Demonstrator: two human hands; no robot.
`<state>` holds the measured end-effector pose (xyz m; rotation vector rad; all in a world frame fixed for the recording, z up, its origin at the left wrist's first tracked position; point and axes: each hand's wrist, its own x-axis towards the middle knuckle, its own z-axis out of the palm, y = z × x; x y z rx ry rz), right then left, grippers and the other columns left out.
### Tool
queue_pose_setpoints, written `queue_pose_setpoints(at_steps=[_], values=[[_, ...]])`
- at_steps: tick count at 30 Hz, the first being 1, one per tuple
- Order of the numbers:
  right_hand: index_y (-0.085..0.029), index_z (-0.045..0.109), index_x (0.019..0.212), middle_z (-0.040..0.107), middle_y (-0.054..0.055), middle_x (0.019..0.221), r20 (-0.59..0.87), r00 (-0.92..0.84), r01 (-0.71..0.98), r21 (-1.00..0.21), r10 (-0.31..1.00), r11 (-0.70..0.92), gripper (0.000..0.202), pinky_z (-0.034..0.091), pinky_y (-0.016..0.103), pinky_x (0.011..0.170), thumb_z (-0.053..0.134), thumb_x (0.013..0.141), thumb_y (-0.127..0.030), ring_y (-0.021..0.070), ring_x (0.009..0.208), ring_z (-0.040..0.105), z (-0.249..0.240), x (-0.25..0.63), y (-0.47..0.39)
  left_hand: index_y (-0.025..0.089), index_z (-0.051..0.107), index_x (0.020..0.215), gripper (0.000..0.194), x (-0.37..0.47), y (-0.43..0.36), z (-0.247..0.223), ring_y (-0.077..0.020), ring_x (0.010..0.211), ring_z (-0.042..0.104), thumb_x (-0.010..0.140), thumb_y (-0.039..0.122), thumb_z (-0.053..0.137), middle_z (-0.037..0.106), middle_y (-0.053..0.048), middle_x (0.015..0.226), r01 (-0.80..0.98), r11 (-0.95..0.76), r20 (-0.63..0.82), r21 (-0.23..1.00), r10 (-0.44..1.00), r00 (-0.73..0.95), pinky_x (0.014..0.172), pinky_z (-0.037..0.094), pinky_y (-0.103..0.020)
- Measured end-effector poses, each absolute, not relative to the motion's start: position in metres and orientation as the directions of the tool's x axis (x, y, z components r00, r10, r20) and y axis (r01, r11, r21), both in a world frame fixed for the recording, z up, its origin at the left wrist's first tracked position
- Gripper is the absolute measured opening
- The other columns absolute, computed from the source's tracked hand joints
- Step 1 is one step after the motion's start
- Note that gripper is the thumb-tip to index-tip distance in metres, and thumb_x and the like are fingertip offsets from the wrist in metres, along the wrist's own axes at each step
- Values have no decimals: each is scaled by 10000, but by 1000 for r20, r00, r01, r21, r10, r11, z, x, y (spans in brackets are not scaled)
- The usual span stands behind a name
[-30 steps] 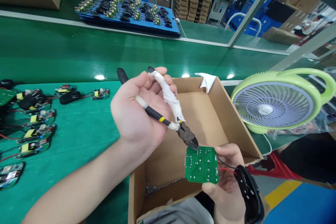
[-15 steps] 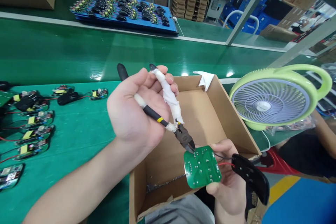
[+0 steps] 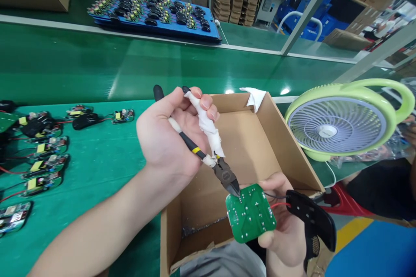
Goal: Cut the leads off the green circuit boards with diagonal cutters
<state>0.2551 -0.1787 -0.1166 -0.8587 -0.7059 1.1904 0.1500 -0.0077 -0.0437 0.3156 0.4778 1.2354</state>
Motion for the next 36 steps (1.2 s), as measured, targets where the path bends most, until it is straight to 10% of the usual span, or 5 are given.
queue_pose_setpoints(at_steps=[16, 22, 36], values=[[-329, 669, 1192, 747, 20, 1065, 135, 320, -224, -951, 938, 213, 426, 618, 192, 740, 866, 815, -311, 129, 847, 736, -113, 258, -168, 120, 585, 680, 551, 136, -23, -24, -104, 633, 526, 1076, 221, 216, 466, -32, 666, -808, -84, 98, 583, 995, -33, 635, 466, -217], [-321, 672, 1188, 731, 31, 1049, 143, 340, -185, -959, 930, 215, 434, 626, 219, 724, 873, 802, -322, 145, 835, 723, -115, 259, -167, 143, 631, 750, 638, 122, -28, -26, -102, 693, 559, 1101, 279, 116, 495, -24, 736, -782, -45, 259, 621, 954, 150, 685, 477, -229], [-332, 663, 1159, 741, 30, 1008, 50, 332, -349, -921, 942, 172, 473, 607, 237, 621, 905, 754, -304, 181, 813, 732, -114, 261, -170, 89, 571, 845, 232, 145, -13, -27, -159, 702, 538, 916, 271, 445, 515, -86, 798, -846, 188, -223, 499, 971, 84, 626, 489, -267]])
